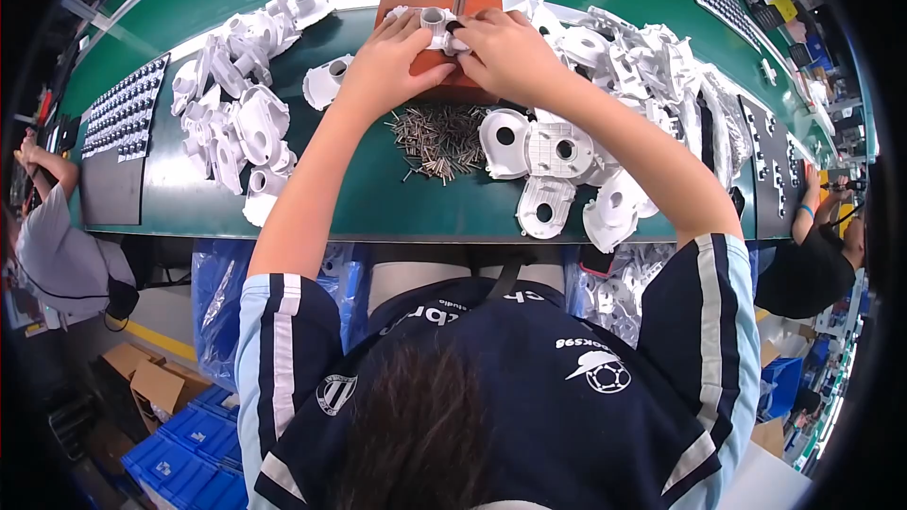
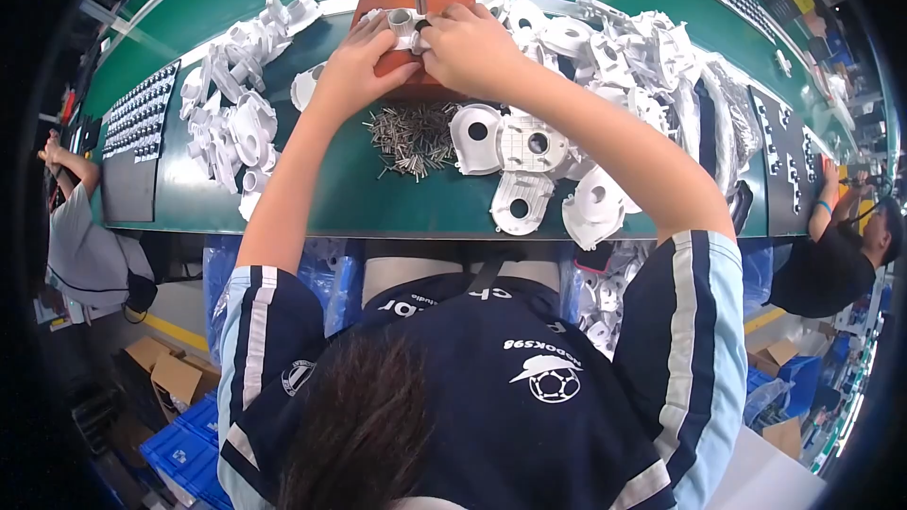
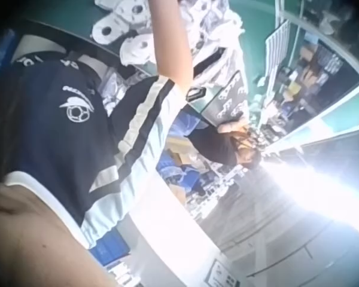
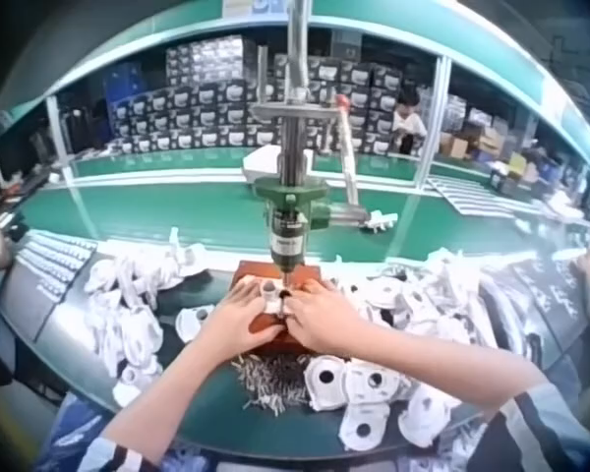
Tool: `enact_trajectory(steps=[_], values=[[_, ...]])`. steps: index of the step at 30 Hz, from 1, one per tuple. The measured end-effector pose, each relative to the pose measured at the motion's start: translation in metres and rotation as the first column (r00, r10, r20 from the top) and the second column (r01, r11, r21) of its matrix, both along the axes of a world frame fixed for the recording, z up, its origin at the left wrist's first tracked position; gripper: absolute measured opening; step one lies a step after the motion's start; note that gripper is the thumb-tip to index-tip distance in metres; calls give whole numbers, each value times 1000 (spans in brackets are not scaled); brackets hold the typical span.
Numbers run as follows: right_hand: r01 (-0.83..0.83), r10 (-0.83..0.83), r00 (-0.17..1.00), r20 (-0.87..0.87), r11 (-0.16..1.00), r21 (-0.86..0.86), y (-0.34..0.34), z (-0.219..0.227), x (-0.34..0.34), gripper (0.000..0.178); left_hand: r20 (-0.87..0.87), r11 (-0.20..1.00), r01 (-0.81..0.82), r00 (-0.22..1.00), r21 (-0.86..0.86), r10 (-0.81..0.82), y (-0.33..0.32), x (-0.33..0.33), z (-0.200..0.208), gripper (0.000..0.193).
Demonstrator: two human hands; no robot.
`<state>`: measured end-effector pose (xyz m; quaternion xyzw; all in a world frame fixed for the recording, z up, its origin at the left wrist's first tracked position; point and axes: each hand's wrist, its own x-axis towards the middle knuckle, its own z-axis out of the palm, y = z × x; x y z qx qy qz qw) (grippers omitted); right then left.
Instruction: Manually assembling plastic components using a mechanical press and small screws on a factory line.
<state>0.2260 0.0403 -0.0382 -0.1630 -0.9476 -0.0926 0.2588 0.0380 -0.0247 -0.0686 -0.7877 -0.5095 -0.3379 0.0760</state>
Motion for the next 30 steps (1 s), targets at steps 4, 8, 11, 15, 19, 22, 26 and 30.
enact_trajectory(steps=[4,8,11,15,19,22,26,30], values=[[-142,142,990,-6,988,-53,-43,0,4,7,21,999,-14,1000,-29,15,4,-1,-4,44],[-67,33,958,284,992,110,-67,-31,-2,5,15,999,-28,999,-41,28,3,-2,1,47],[-47,4,921,389,994,99,-73,-40,-8,7,22,995,-45,999,-91,47,0,-1,1,46],[-43,10,936,353,995,87,-70,-43,-6,9,22,995,-34,999,-93,36,1,1,3,46],[-24,66,992,112,941,-338,-62,-29,-1,7,21,994,-42,999,-98,44,-3,-1,5,47],[6,3,1000,12,747,-665,-35,11,8,10,21,994,-41,999,-97,43,-3,-3,3,47],[53,-232,966,-113,608,-792,13,15,9,19,27,996,-26,999,-87,29,-3,0,7,43],[-211,-296,888,-351,415,-885,50,-18,-7,15,34,997,-23,999,-77,25,-2,1,8,43]])
